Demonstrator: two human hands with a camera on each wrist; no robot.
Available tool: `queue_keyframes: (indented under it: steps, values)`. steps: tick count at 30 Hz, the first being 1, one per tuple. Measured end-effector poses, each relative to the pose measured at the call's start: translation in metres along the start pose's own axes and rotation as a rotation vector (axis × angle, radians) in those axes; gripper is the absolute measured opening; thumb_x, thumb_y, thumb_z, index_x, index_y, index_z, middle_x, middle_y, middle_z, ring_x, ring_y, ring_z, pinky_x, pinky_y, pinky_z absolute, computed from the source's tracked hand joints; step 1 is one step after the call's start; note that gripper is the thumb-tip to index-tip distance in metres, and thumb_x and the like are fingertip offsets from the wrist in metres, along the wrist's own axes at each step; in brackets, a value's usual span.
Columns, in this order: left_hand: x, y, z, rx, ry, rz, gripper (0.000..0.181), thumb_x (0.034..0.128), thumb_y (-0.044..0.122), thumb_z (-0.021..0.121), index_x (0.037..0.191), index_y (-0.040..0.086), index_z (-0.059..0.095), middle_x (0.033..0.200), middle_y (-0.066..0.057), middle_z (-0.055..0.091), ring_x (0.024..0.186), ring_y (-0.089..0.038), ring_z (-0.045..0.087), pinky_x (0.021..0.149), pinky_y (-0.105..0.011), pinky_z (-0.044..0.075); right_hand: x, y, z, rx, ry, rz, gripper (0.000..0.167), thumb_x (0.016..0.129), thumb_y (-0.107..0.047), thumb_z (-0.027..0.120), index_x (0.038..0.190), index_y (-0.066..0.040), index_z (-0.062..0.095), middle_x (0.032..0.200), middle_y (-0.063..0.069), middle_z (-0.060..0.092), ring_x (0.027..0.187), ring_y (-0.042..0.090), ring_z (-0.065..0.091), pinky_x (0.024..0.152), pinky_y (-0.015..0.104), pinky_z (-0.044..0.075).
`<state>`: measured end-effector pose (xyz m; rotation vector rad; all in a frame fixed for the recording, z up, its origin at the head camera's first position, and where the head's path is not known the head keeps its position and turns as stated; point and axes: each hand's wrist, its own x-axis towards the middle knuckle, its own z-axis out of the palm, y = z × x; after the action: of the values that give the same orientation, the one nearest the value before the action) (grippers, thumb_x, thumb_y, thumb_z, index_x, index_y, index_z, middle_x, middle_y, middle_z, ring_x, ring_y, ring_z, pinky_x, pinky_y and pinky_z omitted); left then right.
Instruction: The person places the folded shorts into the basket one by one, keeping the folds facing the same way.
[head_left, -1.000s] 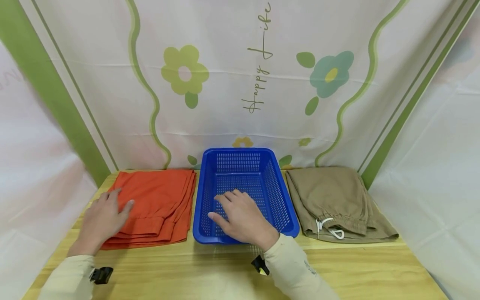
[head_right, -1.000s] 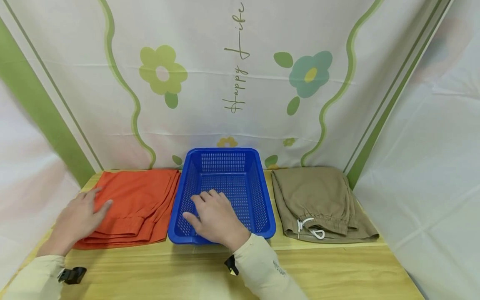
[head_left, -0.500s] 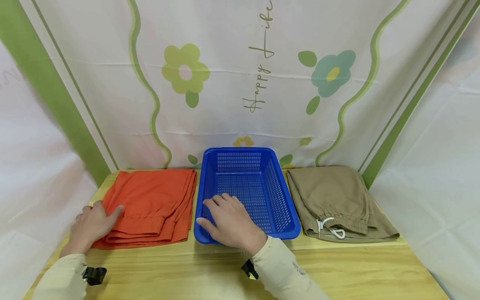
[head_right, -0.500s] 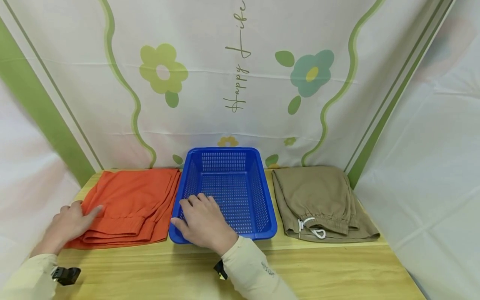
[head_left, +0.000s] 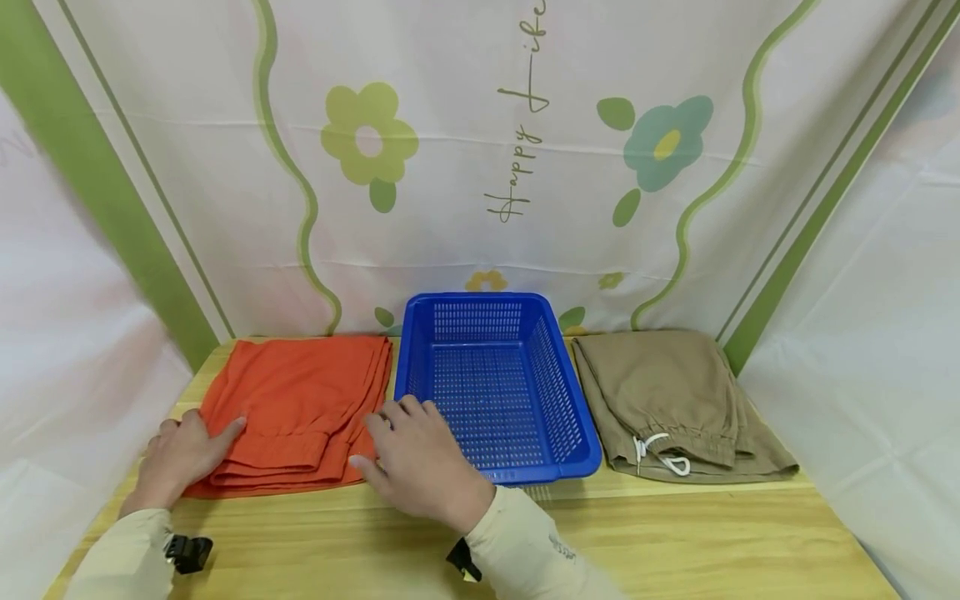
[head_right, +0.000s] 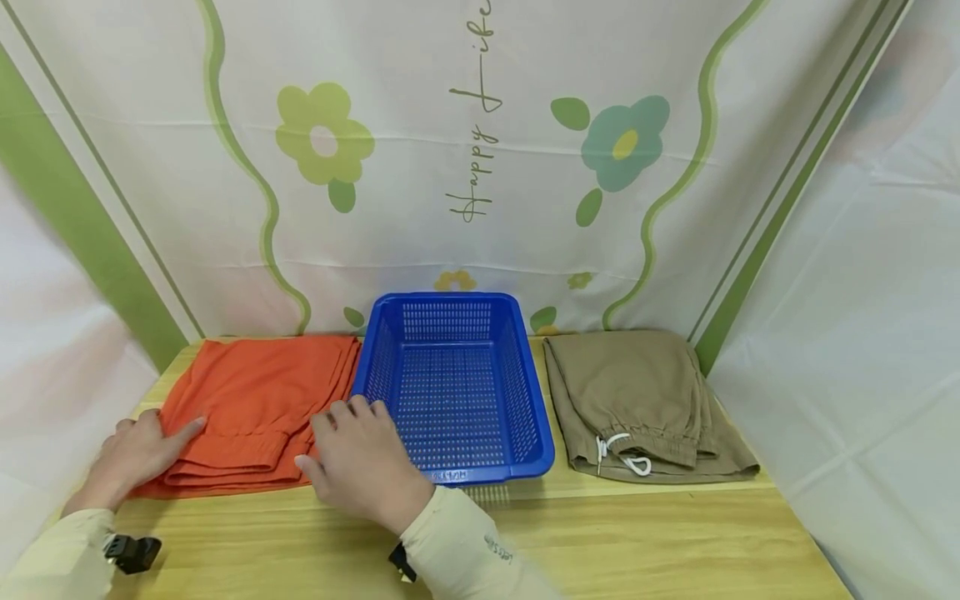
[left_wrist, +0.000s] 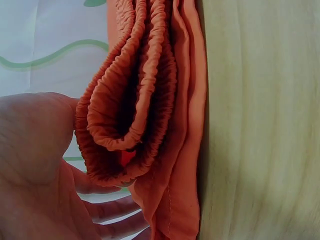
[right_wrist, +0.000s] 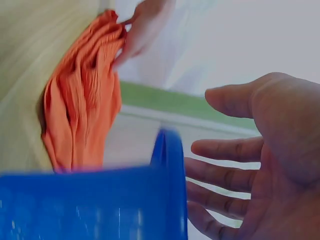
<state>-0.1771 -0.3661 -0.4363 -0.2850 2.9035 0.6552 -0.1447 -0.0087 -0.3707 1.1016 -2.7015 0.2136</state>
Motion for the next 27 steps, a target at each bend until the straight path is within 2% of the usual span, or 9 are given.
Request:
queue_keyframes:
  steps: [7, 12, 15, 19, 24, 27]
  values:
    - [0.001, -0.002, 0.001, -0.012, -0.004, -0.021, 0.105, 0.1002, 0.066, 0.039, 0.133, -0.033, 0.024, 0.112, -0.050, 0.033, 0.097, -0.063, 0.041, 0.074, -0.064, 0.041, 0.009, -0.032, 0.012, -0.057, 0.038, -0.087, 0.044, 0.106, -0.048, 0.045, 0.130, -0.018, 0.066, 0.127, -0.003, 0.062, 0.117, 0.017, 0.053, 0.098, 0.036, 0.045]
    - [0.001, -0.002, 0.000, -0.007, -0.020, -0.038, 0.106, 0.0995, 0.067, 0.039, 0.133, -0.033, 0.024, 0.110, -0.050, 0.032, 0.096, -0.063, 0.042, 0.074, -0.065, 0.042, 0.016, -0.047, 0.025, -0.058, 0.054, -0.091, 0.039, 0.104, -0.046, 0.049, 0.126, -0.019, 0.066, 0.125, -0.005, 0.061, 0.113, 0.015, 0.053, 0.095, 0.033, 0.046]
    - [0.001, -0.002, 0.001, -0.011, -0.026, -0.034, 0.106, 0.0993, 0.067, 0.040, 0.131, -0.033, 0.025, 0.108, -0.048, 0.033, 0.095, -0.061, 0.043, 0.073, -0.064, 0.042, 0.018, -0.053, 0.034, -0.036, 0.052, -0.074, 0.037, 0.104, -0.045, 0.050, 0.126, -0.019, 0.066, 0.124, -0.005, 0.061, 0.112, 0.014, 0.054, 0.093, 0.031, 0.047]
    - [0.002, -0.003, 0.002, -0.012, -0.012, -0.017, 0.104, 0.0992, 0.067, 0.041, 0.129, -0.032, 0.029, 0.108, -0.047, 0.036, 0.095, -0.059, 0.043, 0.070, -0.062, 0.042, 0.021, -0.056, 0.047, 0.007, 0.087, -0.037, 0.036, 0.104, -0.042, 0.050, 0.124, -0.016, 0.066, 0.121, -0.003, 0.062, 0.111, 0.014, 0.056, 0.093, 0.030, 0.048]
    - [0.004, -0.005, 0.002, -0.003, -0.013, -0.015, 0.104, 0.0986, 0.067, 0.042, 0.129, -0.032, 0.030, 0.109, -0.049, 0.037, 0.096, -0.062, 0.041, 0.069, -0.063, 0.042, 0.027, -0.057, 0.065, 0.152, 0.123, 0.058, 0.036, 0.103, -0.037, 0.055, 0.128, -0.011, 0.063, 0.123, 0.001, 0.060, 0.113, 0.016, 0.055, 0.098, 0.032, 0.047]
    - [0.004, -0.006, 0.002, 0.000, -0.026, -0.024, 0.106, 0.0981, 0.069, 0.041, 0.131, -0.032, 0.029, 0.112, -0.051, 0.036, 0.097, -0.063, 0.040, 0.069, -0.065, 0.041, 0.029, -0.059, 0.075, 0.243, 0.114, 0.122, 0.039, 0.103, -0.035, 0.057, 0.130, -0.009, 0.061, 0.128, 0.004, 0.059, 0.118, 0.019, 0.054, 0.100, 0.036, 0.047]
